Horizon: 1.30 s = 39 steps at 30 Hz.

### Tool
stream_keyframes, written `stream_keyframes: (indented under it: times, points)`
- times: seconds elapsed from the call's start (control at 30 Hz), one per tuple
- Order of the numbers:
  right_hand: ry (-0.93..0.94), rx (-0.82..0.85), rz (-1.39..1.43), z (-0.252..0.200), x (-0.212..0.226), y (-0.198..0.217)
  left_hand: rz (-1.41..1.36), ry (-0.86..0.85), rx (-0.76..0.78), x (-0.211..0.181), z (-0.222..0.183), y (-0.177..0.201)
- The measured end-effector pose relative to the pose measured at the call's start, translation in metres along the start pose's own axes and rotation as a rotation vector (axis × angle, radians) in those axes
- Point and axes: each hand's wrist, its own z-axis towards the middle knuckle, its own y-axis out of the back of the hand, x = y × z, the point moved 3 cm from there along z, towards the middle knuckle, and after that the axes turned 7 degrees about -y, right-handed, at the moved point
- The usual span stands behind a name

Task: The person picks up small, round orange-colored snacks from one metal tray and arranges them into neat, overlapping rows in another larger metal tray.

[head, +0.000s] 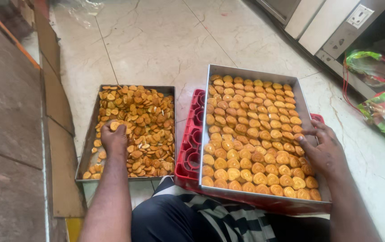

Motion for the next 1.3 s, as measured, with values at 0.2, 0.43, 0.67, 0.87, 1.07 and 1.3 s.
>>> stream_keyframes:
  times: [0.2,0.43,0.67,0.87,1.07,1.3]
  points:
    - [0.069,-0.054,-0.059,0.001,-0.002,-0.002,-0.410,0.182,-0.103,0.001,-0.012,0.023]
    - [0.070,-0.060,0.025,0.010,-0.015,-0.009,-0.767,0.355,0.068,0.002,-0.021,0.021]
    - [0.091,-0.073,0.120,0.003,-0.004,0.000,-0.472,0.338,-0.052,-0.037,-0.045,0.008]
    - [-0.037,0.029,0.437,-0.005,0.004,0.003,-0.432,0.190,0.160,-0.133,-0.075,-0.061]
    - [-0.031,-0.002,0.447,-0.007,0.006,0.008,-0.630,0.145,1.005,-0.211,-0.196,-0.176]
    - [0.409,-0.158,0.299,-0.055,0.043,0.048,-0.316,0.449,1.156,-0.182,-0.298,-0.194]
